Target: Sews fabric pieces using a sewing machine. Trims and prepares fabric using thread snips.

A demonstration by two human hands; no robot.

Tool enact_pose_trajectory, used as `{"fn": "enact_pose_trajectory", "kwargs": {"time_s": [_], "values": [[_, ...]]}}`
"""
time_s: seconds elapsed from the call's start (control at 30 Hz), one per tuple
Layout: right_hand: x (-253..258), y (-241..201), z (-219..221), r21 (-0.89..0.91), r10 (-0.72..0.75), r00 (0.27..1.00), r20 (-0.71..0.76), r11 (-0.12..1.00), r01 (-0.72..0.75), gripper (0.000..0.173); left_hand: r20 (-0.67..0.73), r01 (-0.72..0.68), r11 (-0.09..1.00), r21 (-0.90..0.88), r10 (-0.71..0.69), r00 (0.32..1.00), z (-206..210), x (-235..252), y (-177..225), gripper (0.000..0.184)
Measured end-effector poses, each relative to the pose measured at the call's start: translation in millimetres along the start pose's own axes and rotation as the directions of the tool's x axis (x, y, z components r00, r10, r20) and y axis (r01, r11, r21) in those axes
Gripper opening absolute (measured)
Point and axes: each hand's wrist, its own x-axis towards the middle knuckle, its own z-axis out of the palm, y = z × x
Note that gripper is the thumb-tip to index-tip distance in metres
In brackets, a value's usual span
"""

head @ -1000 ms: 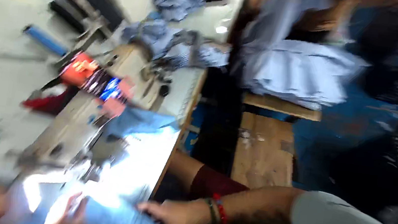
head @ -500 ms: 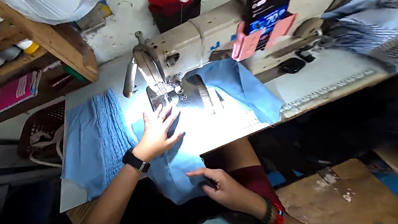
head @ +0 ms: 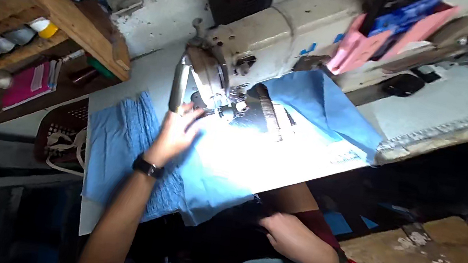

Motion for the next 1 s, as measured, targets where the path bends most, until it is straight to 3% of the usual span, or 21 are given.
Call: {"fn": "enact_pose_trajectory", "kwargs": {"time_s": [0.07, 0.13, 0.2, 0.27, 0.3, 0.37, 0.47, 0.57, 0.63, 0.7, 0.77, 0.83, 0.87, 0.93, 1.0], "values": [[-3.8, -4.0, -9.8, -0.007, -0.074, 0.986, 0.149, 0.997, 0.076, 0.033, -0.149, 0.151, 0.988, -0.013, -0.151, 0.977, -31.9, 12.2, -43.8, 0.036], [-5.6, -21.4, -24.0, 0.124, -0.29, 0.933, 0.214, 0.955, 0.269, 0.043, -0.158, 0.345, 0.938, 0.031, -0.336, 0.928, -61.1, 28.6, -88.4, 0.047], [-2.0, -52.0, -37.2, 0.205, -0.529, 0.848, 0.036, 0.835, 0.511, 0.035, -0.085, 0.458, 0.885, 0.081, -0.452, 0.888, -76.4, 36.7, -123.9, 0.064], [15.2, -89.0, -55.0, 0.099, -0.616, 0.757, -0.216, 0.758, 0.645, 0.023, 0.001, 0.467, 0.877, 0.112, -0.47, 0.883, -85.9, 38.1, -139.8, 0.053], [31.1, -108.1, -66.3, 0.043, -0.607, 0.727, -0.32, 0.757, 0.651, 0.023, 0.053, 0.445, 0.887, 0.121, -0.453, 0.89, -94.9, 36.8, -139.6, 0.044], [74.1, -142.1, -92.1, 0.027, -0.519, 0.745, -0.42, 0.813, 0.581, 0.031, 0.081, 0.389, 0.918, 0.077, -0.395, 0.915, -119.4, 25.4, -127.7, 0.035], [137.0, -182.5, -121.8, 0.107, -0.359, 0.765, -0.536, 0.869, 0.483, 0.046, -0.065, 0.257, 0.966, -0.033, -0.259, 0.964, -162.8, -10.6, -105.5, 0.028], [166.1, -217.7, -146.6, 0.382, -0.35, 0.772, -0.531, 0.714, 0.587, 0.049, -0.199, 0.143, 0.984, -0.108, -0.162, 0.967, -200.5, -56.2, -77.9, 0.024], [194.5, -235.2, -149.3, 0.509, -0.465, 0.741, -0.485, 0.539, 0.672, 0.035, -0.263, 0.102, 0.986, -0.129, -0.133, 0.956, -216.8, -86.4, -62.5, 0.018], [192.2, -253.9, -141.3, 0.587, -0.507, 0.703, -0.499, 0.399, 0.704, 0.022, -0.309, 0.088, 0.981, -0.171, -0.139, 0.941, -230.5, -113.3, -47.8, 0.016], [171.5, -275.4, -133.8, 0.611, -0.485, 0.713, -0.506, 0.382, 0.693, 0.017, -0.299, 0.147, 0.973, -0.178, -0.196, 0.934, -238.4, -136.5, -30.1, 0.028], [163.3, -282.0, -113.1, 0.55, -0.489, 0.668, -0.561, 0.382, 0.742, 0.016, -0.263, 0.276, 0.947, -0.166, -0.312, 0.913, -246.5, -154.4, -19.4, 0.05], [161.2, -284.4, -102.7, 0.521, -0.498, 0.64, -0.585, 0.374, 0.767, 0.016, -0.254, 0.331, 0.934, -0.137, -0.356, 0.899, -250.1, -161.2, -15.6, 0.051], [156.2, -296.3, -88.4, 0.478, -0.505, 0.592, -0.628, 0.35, 0.805, 0.014, -0.234, 0.347, 0.936, -0.054, -0.349, 0.907, -257.5, -173.0, -8.5, 0.034], [152.5, -310.6, -78.3, 0.458, -0.486, 0.565, -0.667, 0.33, 0.825, 0.014, -0.213, 0.258, 0.966, -0.003, -0.253, 0.944, -265.8, -183.0, -1.1, 0.019]]}}
